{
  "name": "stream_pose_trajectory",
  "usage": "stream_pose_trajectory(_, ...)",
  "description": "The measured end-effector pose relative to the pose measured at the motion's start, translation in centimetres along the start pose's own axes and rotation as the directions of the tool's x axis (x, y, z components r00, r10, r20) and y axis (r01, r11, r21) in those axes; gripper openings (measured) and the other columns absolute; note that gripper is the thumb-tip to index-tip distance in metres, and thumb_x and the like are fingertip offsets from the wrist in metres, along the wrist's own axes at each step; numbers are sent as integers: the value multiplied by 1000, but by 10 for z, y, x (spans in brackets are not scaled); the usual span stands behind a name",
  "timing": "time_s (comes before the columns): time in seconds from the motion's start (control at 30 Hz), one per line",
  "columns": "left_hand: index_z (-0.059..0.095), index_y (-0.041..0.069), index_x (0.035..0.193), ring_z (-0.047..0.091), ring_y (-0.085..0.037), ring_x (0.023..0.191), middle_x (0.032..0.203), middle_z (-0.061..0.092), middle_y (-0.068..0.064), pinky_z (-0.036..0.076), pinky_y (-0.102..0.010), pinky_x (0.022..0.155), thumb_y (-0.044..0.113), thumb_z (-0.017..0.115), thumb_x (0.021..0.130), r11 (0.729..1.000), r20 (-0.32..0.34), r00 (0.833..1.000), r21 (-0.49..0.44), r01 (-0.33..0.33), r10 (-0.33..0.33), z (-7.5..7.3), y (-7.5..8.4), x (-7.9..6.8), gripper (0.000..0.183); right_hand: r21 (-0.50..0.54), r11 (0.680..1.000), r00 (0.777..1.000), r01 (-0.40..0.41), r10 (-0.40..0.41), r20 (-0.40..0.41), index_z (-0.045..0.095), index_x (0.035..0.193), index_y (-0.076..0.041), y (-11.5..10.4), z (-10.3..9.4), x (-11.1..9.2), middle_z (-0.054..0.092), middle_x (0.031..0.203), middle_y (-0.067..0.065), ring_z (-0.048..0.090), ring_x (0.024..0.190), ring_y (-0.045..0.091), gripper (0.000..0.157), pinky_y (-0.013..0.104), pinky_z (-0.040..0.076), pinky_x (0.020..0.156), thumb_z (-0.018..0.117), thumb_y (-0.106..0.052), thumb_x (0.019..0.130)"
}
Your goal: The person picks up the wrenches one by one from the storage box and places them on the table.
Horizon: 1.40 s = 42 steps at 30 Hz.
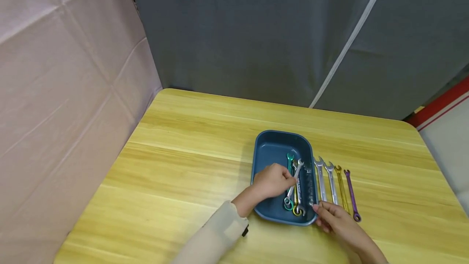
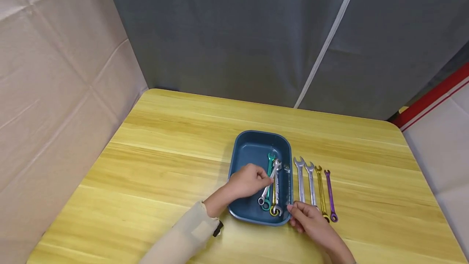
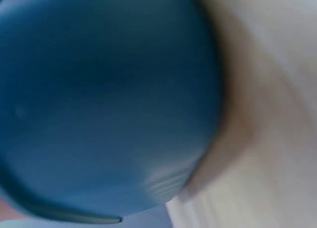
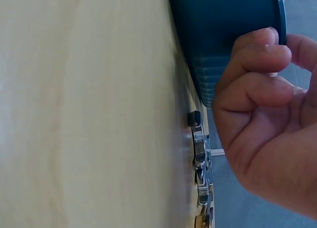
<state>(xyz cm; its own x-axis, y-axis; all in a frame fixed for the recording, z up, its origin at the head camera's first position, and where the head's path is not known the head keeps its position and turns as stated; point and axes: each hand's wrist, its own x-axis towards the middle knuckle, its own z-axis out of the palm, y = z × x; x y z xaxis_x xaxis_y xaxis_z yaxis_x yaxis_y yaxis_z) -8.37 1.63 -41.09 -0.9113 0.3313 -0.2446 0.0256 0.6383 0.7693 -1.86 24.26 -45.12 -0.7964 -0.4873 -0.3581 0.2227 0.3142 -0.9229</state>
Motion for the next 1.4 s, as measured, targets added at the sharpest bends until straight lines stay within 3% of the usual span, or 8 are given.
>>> stream_pose_trajectory(0.3, 73, 15, 84, 45, -4, 48, 58, 55, 10, 32, -19, 44, 33, 64, 92, 991, -75, 995, -109, -74, 66, -31, 7, -10, 22, 12, 1000, 1000, -17, 17, -7, 40, 92, 20, -1, 1, 0, 48, 68, -5, 41, 56, 6, 43, 34, 28, 47, 32, -20, 107)
stream_pose_trajectory(0.53, 73, 9, 89, 41, -7, 49, 57, 47, 7, 29, -20, 45, 30, 63, 93, 977, -110, 993, -203, -67, 45, -52, -2, -12, 23, 9, 1000, 1000, -12, 13, -12, 39, 91, 19, -1, 2, -1, 49, 69, -5, 42, 56, 4, 42, 34, 27, 46, 33, -20, 107)
stream_pose_trajectory(0.8, 73, 6, 91, 35, -10, 48, 53, 41, 5, 27, -22, 47, 25, 61, 94, 957, -147, 989, -286, -57, 15, -68, -25, -12, 22, 23, 1000, 1000, -5, 5, -2, 38, 92, 20, 1, 0, -1, 49, 69, -5, 42, 56, 5, 42, 33, 27, 47, 32, -19, 107)
stream_pose_trajectory(1.03, 70, -5, 94, 36, -6, 49, 58, 51, 5, 28, -20, 46, 18, 61, 93, 928, -170, 985, -372, -37, -29, -74, -53, -11, 24, 15, 1000, 1000, 8, -8, 7, 39, 92, 20, 0, 0, -1, 49, 68, -6, 42, 55, 5, 41, 36, 27, 47, 32, -18, 107)
stream_pose_trajectory(1.2, 68, -2, 89, 33, -6, 47, 58, 54, 0, 24, -20, 46, 17, 61, 92, 916, -178, 981, -400, -7, -71, -76, -70, -10, 21, 8, 1000, 1000, 1, -1, 6, 40, 92, 20, -2, 0, 0, 49, 67, -5, 42, 55, 4, 42, 36, 27, 46, 33, -18, 106)
stream_pose_trajectory(1.4, 66, -2, 89, 38, -7, 48, 55, 53, 5, 28, -20, 46, 18, 60, 94, 915, -139, 983, -399, 55, -120, -75, -87, -8, 22, 3, 1000, 1000, 15, -15, 3, 41, 88, 17, -2, 0, 0, 49, 67, -6, 43, 56, 2, 40, 37, 27, 46, 33, -17, 106)
